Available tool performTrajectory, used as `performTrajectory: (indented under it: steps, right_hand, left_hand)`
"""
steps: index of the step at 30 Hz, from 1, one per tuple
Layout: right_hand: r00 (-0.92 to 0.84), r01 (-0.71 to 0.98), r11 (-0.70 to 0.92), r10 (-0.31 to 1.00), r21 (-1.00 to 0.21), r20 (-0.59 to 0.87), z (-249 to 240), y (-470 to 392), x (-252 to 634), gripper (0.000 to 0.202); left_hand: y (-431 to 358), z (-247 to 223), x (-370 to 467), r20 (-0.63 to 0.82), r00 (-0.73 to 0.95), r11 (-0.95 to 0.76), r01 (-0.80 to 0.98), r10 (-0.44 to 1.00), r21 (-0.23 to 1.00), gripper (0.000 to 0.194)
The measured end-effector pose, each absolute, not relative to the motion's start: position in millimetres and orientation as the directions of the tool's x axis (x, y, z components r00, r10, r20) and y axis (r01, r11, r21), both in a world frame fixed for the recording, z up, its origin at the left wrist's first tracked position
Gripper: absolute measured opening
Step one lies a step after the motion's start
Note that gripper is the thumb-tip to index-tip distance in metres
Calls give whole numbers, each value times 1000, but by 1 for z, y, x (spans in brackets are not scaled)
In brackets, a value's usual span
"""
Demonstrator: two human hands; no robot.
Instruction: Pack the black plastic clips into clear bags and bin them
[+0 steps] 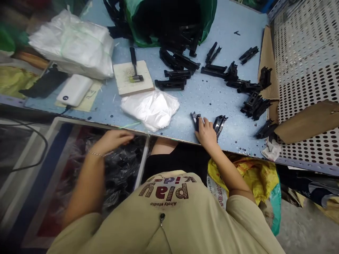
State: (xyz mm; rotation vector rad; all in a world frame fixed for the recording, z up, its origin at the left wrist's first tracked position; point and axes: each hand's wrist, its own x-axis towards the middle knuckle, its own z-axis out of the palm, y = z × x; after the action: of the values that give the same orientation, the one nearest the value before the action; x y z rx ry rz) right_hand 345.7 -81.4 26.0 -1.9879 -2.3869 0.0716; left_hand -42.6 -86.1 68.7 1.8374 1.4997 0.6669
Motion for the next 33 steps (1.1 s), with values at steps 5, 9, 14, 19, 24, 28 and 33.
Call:
performTrajectory:
  steps: [5, 9, 14, 19, 24, 28, 33]
  right_hand:
    - [-60, 996, 46, 983, -81, -171, 36, -83, 357, 59]
    - [-49, 884, -96, 955, -459, -294, 39, -75, 365, 55]
    - [-189, 35, -335, 923, -942, -335, 41, -42, 323, 62]
    - [-203, -571, -406, 912, -713, -357, 37, 10, 243, 49]
    - [-92, -689, -394, 880, -608, -466, 10, 34, 197, 33]
    - [-45, -665, -349, 901, -660, -432, 2, 26, 199, 29]
    - [-385, -576, -539, 842, -614, -378, 21, -12, 234, 36]
  left_hand:
    - [-16, 32, 35, 88, 188, -197, 708, 978, 678, 9]
    - [20, 17, 55, -11, 83, -49, 683, 996, 728, 17]
    - [32, 17, 28, -251, 17, 235, 306, 968, 923, 21]
    - [31, 20, 34, -242, -1, 230, 311, 970, 922, 16]
    - [12, 34, 21, 126, 61, -136, 646, 990, 751, 19]
    - [3, 43, -5, 218, 157, -246, 843, 963, 479, 36]
    - [16, 32, -13, 192, 189, -269, 703, 963, 658, 62]
